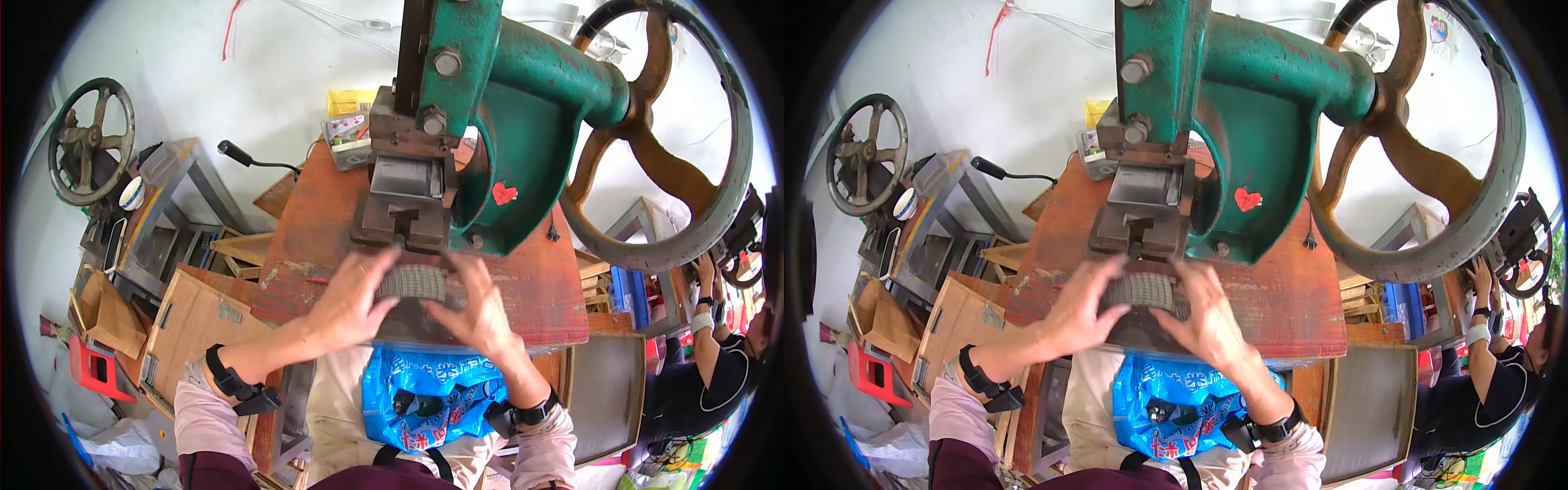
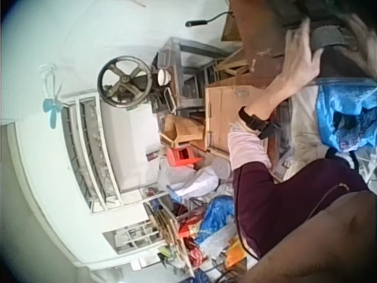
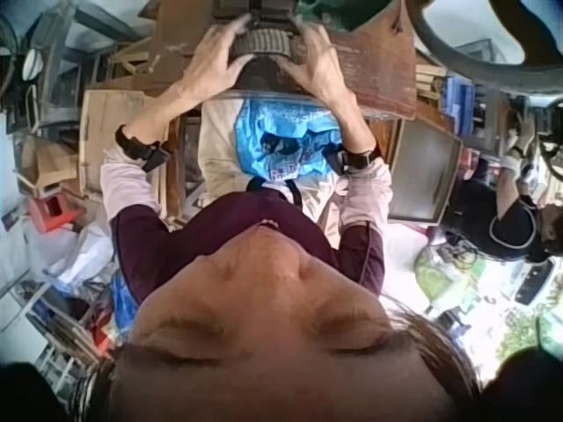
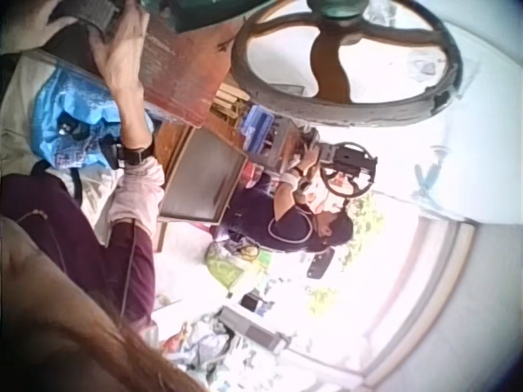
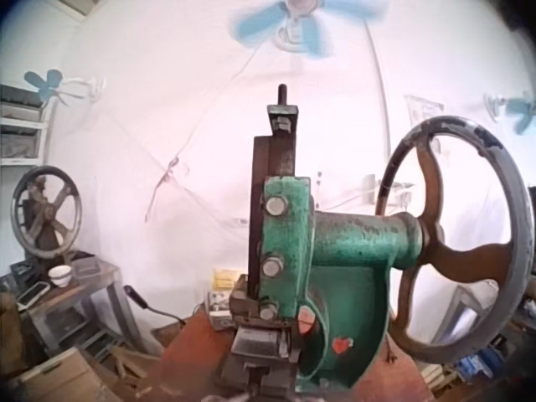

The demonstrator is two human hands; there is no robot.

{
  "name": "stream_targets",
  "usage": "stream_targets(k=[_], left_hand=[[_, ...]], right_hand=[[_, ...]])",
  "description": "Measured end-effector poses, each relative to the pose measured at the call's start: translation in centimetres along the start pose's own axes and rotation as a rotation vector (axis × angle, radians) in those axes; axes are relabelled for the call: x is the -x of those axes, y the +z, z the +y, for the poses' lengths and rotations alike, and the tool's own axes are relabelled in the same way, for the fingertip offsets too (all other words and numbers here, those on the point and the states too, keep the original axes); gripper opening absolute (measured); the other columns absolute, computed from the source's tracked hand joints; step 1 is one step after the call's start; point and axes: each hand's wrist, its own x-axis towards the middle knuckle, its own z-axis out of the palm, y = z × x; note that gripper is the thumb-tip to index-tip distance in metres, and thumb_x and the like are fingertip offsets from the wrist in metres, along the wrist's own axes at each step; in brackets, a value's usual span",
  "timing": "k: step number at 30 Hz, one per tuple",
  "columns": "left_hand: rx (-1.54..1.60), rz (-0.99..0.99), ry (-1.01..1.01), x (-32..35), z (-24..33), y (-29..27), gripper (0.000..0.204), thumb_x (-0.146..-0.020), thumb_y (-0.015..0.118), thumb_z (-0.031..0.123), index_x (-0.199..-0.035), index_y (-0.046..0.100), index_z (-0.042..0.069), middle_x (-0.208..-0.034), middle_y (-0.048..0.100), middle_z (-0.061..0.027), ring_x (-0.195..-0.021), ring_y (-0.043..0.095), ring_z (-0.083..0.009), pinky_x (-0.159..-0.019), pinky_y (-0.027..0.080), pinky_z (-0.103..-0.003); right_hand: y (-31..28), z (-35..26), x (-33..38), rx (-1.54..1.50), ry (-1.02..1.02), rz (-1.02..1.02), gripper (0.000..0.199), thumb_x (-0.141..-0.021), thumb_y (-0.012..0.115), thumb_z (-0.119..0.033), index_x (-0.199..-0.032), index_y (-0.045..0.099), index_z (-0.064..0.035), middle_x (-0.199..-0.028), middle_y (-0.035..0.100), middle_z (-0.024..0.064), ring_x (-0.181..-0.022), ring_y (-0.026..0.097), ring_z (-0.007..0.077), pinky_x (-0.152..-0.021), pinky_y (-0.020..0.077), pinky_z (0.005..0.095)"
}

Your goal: Using a manual punch press to process small metal plates or components.

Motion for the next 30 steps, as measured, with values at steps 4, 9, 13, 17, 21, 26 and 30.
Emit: stream_targets(k=[4, 9, 13, 17, 21, 26, 30], left_hand=[[0.240, 0.306, -0.085, -5.7, -5.0, -1.0, 0.092, -0.071, 0.070, -0.005, -0.142, 0.011, 0.005, -0.124, 0.045, -0.0203, -0.106, 0.055, -0.0274, -0.091, 0.046, -0.038], [0.195, 0.314, -0.255, -13.2, -8.7, -0.5, 0.097, -0.070, 0.074, 0.002, -0.141, 0.008, -0.002, -0.133, 0.036, -0.0269, -0.115, 0.050, -0.0288, -0.094, 0.044, -0.039], [-0.212, 0.273, -0.166, -12.9, -8.1, -2.7, 0.096, -0.068, 0.080, 0.020, -0.136, 0.019, -0.010, -0.124, 0.045, -0.0313, -0.113, 0.049, -0.0397, -0.096, 0.041, -0.043], [-0.168, 0.162, -0.284, -6.9, -10.0, -4.6, 0.072, -0.077, 0.072, 0.036, -0.126, 0.042, -0.008, -0.119, 0.051, -0.0283, -0.107, 0.052, -0.0399, -0.091, 0.043, -0.044], [-0.100, -0.372, -0.229, 1.6, -8.4, -5.1, 0.063, -0.074, 0.075, 0.034, -0.122, 0.050, 0.000, -0.118, 0.053, -0.0210, -0.114, 0.049, -0.0358, -0.098, 0.038, -0.041], [-0.145, -0.071, 0.032, 2.6, -7.2, -5.2, 0.028, -0.079, 0.066, 0.012, -0.105, 0.062, 0.003, -0.103, 0.060, -0.0141, -0.099, 0.056, -0.0316, -0.085, 0.044, -0.040], [-0.173, 0.210, 0.000, -4.2, -7.2, -5.5, 0.023, -0.082, 0.064, 0.012, -0.102, 0.061, 0.001, -0.100, 0.060, -0.0156, -0.093, 0.056, -0.0335, -0.078, 0.046, -0.039]], right_hand=[[0.7, -0.6, -7.4, -0.123, 0.259, 0.227, 0.085, -0.069, 0.076, -0.012, -0.136, 0.028, 0.0074, -0.111, 0.055, 0.0257, -0.105, 0.051, 0.0400, -0.089, 0.0458, 0.0420], [2.1, 4.8, -13.0, 0.002, 0.241, 0.476, 0.078, -0.074, 0.072, -0.008, -0.135, 0.027, 0.0094, -0.122, 0.050, 0.0294, -0.118, 0.046, 0.0417, -0.099, 0.0380, 0.0438], [2.5, 5.7, -13.4, 0.031, 0.267, 0.413, 0.071, -0.075, 0.070, -0.006, -0.133, 0.032, 0.0094, -0.125, 0.048, 0.0295, -0.120, 0.044, 0.0412, -0.101, 0.0360, 0.0431], [2.7, 5.7, -13.4, 0.057, 0.283, 0.439, 0.064, -0.076, 0.069, -0.005, -0.130, 0.036, 0.0091, -0.126, 0.047, 0.0287, -0.120, 0.044, 0.0409, -0.101, 0.0362, 0.0430], [2.6, 4.7, -13.6, -0.001, 0.373, 0.382, 0.063, -0.077, 0.068, -0.005, -0.130, 0.037, 0.0092, -0.127, 0.047, 0.0284, -0.120, 0.044, 0.0405, -0.102, 0.0352, 0.0431], [3.3, 6.7, -13.2, 0.194, 0.199, 0.553, 0.059, -0.080, 0.066, -0.013, -0.128, 0.038, 0.0054, -0.113, 0.056, 0.0280, -0.103, 0.056, 0.0415, -0.086, 0.0463, 0.0445], [3.2, 6.6, -13.3, 0.168, 0.252, 0.499, 0.060, -0.081, 0.065, -0.015, -0.130, 0.037, 0.0049, -0.116, 0.055, 0.0272, -0.107, 0.054, 0.0410, -0.089, 0.0447, 0.0438]])
